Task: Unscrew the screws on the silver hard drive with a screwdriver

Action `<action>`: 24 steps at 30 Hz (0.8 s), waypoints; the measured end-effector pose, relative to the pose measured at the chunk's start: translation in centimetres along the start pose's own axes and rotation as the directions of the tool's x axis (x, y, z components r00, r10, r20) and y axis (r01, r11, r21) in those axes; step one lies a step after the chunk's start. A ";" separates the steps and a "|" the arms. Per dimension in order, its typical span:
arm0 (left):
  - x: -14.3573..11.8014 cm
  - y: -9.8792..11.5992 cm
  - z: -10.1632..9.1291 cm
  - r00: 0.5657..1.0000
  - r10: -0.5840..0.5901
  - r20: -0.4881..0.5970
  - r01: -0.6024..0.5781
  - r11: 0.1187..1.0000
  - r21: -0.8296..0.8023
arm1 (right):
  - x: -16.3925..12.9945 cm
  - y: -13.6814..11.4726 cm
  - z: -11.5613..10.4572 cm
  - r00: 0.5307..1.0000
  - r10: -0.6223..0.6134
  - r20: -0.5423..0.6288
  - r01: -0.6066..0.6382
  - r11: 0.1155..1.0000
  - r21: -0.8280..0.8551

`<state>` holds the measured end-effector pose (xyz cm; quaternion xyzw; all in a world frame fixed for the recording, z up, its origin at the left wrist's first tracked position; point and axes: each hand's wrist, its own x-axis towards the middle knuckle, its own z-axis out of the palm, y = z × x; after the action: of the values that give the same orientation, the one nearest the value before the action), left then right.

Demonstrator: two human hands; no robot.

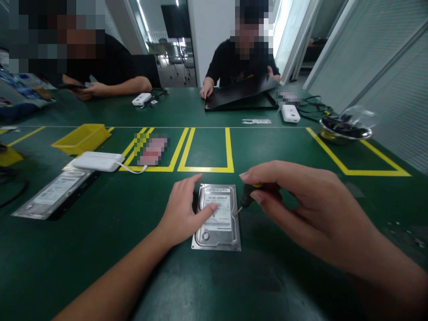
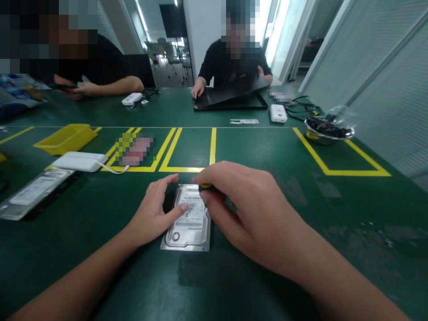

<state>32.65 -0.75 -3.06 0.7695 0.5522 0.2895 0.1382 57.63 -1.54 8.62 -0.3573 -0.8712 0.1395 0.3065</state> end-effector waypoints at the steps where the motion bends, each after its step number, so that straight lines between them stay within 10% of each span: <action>1: 0.1 -0.4 0.0 0.999 -0.023 0.041 0.025 0.999 -0.033 | 0.0 -0.1 0.0 1.000 -0.006 0.005 0.006 1.000 0.015; 7: 0.4 -1.2 -0.1 0.977 -0.039 0.212 0.048 0.998 -0.039 | 0.3 0.0 0.3 0.997 -0.016 -0.069 0.016 1.000 0.005; 24: 0.5 -0.6 0.1 0.982 -0.062 0.177 0.071 0.996 -0.045 | 0.0 -0.1 0.2 0.998 -0.043 -0.048 0.043 0.999 -0.003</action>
<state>32.38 -0.04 -3.32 0.7693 0.5557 0.2300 0.2156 57.46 -1.66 8.53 -0.3420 -0.8712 0.1233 0.3298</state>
